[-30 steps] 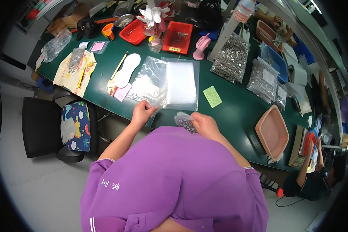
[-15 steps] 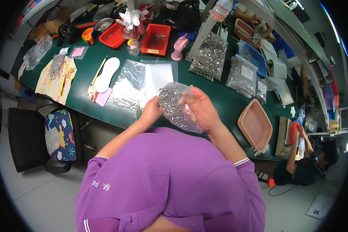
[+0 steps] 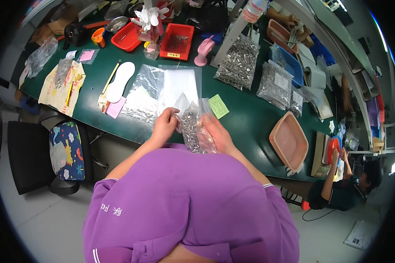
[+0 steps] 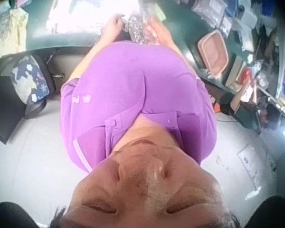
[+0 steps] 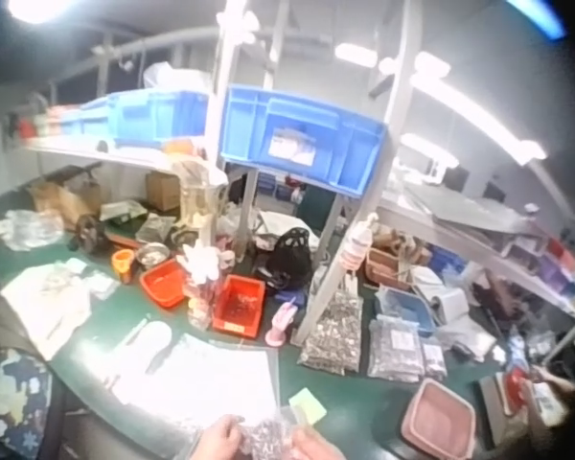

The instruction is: Sorting, bagging, and labeling small metal hardware components at a manufacturing workbench.

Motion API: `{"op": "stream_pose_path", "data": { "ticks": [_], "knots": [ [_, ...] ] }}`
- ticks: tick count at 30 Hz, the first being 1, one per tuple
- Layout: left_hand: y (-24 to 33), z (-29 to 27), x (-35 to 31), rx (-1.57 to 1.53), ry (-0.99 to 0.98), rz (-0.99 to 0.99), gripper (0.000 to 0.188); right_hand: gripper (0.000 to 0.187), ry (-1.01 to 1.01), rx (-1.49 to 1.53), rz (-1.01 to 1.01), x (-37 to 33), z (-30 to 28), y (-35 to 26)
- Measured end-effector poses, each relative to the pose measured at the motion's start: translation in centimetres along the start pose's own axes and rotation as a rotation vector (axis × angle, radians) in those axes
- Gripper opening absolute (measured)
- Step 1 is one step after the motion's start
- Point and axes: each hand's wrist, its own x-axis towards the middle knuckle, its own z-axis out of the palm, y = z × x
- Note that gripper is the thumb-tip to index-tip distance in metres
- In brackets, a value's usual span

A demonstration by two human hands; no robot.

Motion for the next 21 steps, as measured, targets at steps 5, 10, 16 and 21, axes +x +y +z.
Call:
{"op": "stream_pose_path", "data": {
  "ticks": [5, 10, 16, 21],
  "knots": [
    [0.0, 0.2, 0.5, 0.305, 0.026, 0.086, 0.011, 0.019, -0.163, 0.004, 0.006, -0.2, -1.7, 0.9],
    [-1.2, -1.2, 2.1, 0.907, 0.147, 0.569, 0.01, 0.021, -0.193, 0.02, 0.003, -0.3, -2.4, 0.9],
    [-2.6, -1.2, 3.0, 1.257, -0.035, 0.72, 0.017, 0.021, -0.29, 0.053, 0.0, -0.1, -2.6, 1.2],
    [-6.7, 0.0, 4.1, 1.04, -0.154, 0.413, 0.019, 0.019, -0.252, 0.033, 0.017, 0.3, -3.0, 1.7]
  ]
}}
